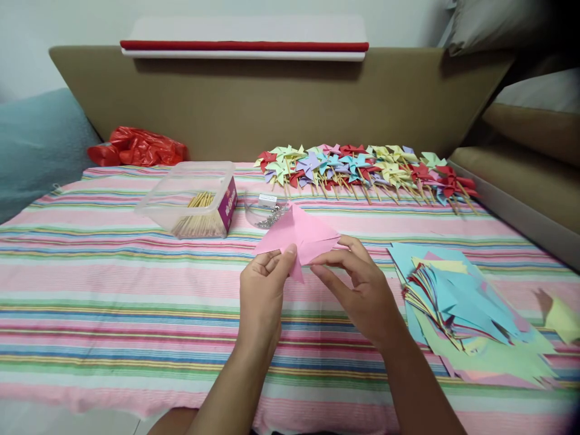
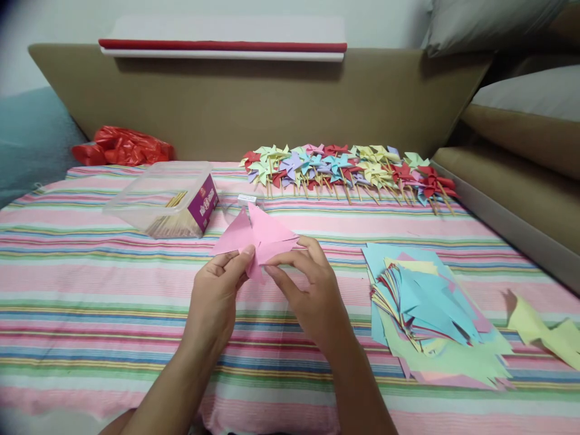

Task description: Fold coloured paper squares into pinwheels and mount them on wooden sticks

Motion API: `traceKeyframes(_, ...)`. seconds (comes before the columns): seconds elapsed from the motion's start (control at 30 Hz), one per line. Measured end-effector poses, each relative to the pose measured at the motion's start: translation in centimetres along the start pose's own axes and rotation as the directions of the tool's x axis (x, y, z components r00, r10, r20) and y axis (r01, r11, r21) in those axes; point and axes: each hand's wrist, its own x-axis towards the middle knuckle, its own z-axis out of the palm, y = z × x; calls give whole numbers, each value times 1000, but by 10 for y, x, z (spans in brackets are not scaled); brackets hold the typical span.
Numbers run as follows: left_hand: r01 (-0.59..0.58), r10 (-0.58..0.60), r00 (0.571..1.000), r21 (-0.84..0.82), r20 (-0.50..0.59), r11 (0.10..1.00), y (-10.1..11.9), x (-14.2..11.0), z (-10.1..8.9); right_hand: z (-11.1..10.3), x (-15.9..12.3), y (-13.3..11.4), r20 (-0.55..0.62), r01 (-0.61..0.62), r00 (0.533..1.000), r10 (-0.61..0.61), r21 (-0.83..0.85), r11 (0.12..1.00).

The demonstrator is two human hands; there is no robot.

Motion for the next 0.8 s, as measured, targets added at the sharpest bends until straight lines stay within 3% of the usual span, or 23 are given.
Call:
traceKeyframes(0.37, -100, 88, 994, 187, 71, 977, -1, -5, 1, 10, 2, -1, -119, -216, 955, 273, 354, 910)
traceKeyframes(0.8, -77, 61, 994, 185, 89, 980, 0, -7, 3, 23, 2, -7, -190, -262, 914, 357, 394, 881)
